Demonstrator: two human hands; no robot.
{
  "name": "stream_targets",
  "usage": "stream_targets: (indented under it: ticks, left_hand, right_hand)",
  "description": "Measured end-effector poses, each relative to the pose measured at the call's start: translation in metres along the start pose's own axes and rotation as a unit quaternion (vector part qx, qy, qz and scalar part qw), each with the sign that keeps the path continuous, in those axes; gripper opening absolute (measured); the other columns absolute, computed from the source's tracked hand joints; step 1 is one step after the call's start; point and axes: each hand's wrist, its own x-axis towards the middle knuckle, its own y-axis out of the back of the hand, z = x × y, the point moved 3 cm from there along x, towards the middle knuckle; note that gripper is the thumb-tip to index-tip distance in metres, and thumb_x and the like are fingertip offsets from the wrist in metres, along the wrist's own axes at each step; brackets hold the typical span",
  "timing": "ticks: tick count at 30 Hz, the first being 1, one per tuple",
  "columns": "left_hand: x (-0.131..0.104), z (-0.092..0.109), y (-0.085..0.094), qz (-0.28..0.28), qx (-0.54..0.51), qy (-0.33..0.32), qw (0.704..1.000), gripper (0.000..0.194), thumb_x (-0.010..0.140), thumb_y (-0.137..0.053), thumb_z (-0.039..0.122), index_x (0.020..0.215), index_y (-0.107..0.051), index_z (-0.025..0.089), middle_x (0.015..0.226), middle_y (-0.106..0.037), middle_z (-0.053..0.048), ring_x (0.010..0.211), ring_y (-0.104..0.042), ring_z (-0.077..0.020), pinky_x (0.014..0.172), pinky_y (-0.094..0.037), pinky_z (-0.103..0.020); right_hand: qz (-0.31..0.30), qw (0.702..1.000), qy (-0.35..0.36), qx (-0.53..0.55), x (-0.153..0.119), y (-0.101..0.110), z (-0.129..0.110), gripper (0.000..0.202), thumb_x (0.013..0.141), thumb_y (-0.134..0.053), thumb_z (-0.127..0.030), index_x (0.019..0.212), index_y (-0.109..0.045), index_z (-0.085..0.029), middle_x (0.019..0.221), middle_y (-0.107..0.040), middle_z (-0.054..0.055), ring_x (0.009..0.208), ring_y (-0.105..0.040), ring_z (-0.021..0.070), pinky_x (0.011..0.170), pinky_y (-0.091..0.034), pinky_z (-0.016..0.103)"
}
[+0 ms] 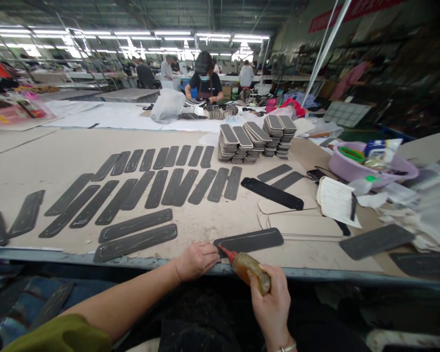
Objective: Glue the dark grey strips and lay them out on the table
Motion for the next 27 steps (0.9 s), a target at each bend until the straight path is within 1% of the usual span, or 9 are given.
stream_targets:
  ticks: [6,11,13,16,20,24,27]
  left_hand:
    - [0.000,-0.001,0.001,-0.013,0.002,0.028,1.000,0.023,0.096,-0.045,0.025,0.086,-0.065,0.017,0.078,-0.061,-0.004,0.068,-0.057,-0.0128,0.064,-0.050,-0.024]
    - [0.004,0.002,0.003,-0.024,0.016,-0.001,1.000,0.026,0.097,-0.041,0.022,0.086,-0.064,0.015,0.075,-0.060,-0.004,0.071,-0.057,-0.0145,0.068,-0.050,-0.027]
    - [0.004,0.002,0.003,-0.029,0.010,-0.002,1.000,0.027,0.097,-0.040,0.020,0.086,-0.064,0.015,0.076,-0.060,-0.005,0.071,-0.056,-0.0142,0.069,-0.050,-0.027]
    - [0.003,0.000,0.003,-0.035,-0.015,0.013,0.999,0.027,0.097,-0.041,0.019,0.083,-0.065,0.016,0.078,-0.060,-0.005,0.071,-0.056,-0.0135,0.069,-0.051,-0.026]
    - [0.004,0.000,0.003,-0.023,-0.031,0.029,0.999,0.027,0.096,-0.044,0.020,0.081,-0.066,0.016,0.079,-0.061,-0.005,0.072,-0.056,-0.0138,0.067,-0.050,-0.026]
    - [0.005,-0.001,0.003,-0.022,-0.045,0.028,0.998,0.026,0.096,-0.045,0.020,0.081,-0.066,0.016,0.078,-0.060,-0.005,0.072,-0.055,-0.0137,0.066,-0.050,-0.025]
    - [0.005,-0.002,0.002,-0.025,-0.047,0.026,0.998,0.025,0.096,-0.045,0.019,0.083,-0.066,0.016,0.079,-0.060,-0.005,0.073,-0.054,-0.0144,0.067,-0.049,-0.027]
  right_hand:
    - [-0.013,1.000,-0.011,0.000,-0.010,0.008,-0.003,0.013,0.086,-0.063,-0.024,0.096,-0.056,-0.019,0.086,-0.055,0.004,0.078,-0.055,0.0179,0.069,-0.049,0.032]
    - [-0.002,1.000,-0.009,-0.022,-0.017,0.017,-0.002,0.015,0.086,-0.064,-0.025,0.097,-0.056,-0.019,0.086,-0.055,0.004,0.077,-0.056,0.0180,0.068,-0.049,0.031]
    - [0.007,0.999,-0.011,-0.034,-0.016,0.023,0.000,0.015,0.086,-0.064,-0.026,0.097,-0.056,-0.019,0.085,-0.055,0.004,0.076,-0.056,0.0184,0.067,-0.049,0.032]
    - [0.033,0.997,-0.014,-0.064,-0.012,0.034,0.005,0.015,0.087,-0.063,-0.028,0.096,-0.056,-0.019,0.085,-0.056,0.005,0.076,-0.056,0.0189,0.068,-0.050,0.033]
    - [0.081,0.988,-0.008,-0.133,-0.004,0.052,0.018,0.016,0.086,-0.064,-0.029,0.096,-0.057,-0.018,0.085,-0.057,0.006,0.077,-0.056,0.0193,0.071,-0.049,0.034]
    - [0.144,0.962,0.006,-0.230,0.002,0.069,0.035,0.019,0.083,-0.068,-0.025,0.097,-0.057,-0.017,0.084,-0.058,0.006,0.078,-0.055,0.0197,0.072,-0.049,0.033]
    - [0.176,0.943,0.009,-0.282,0.004,0.076,0.040,0.020,0.082,-0.069,-0.024,0.096,-0.058,-0.016,0.084,-0.058,0.008,0.079,-0.053,0.0205,0.072,-0.049,0.034]
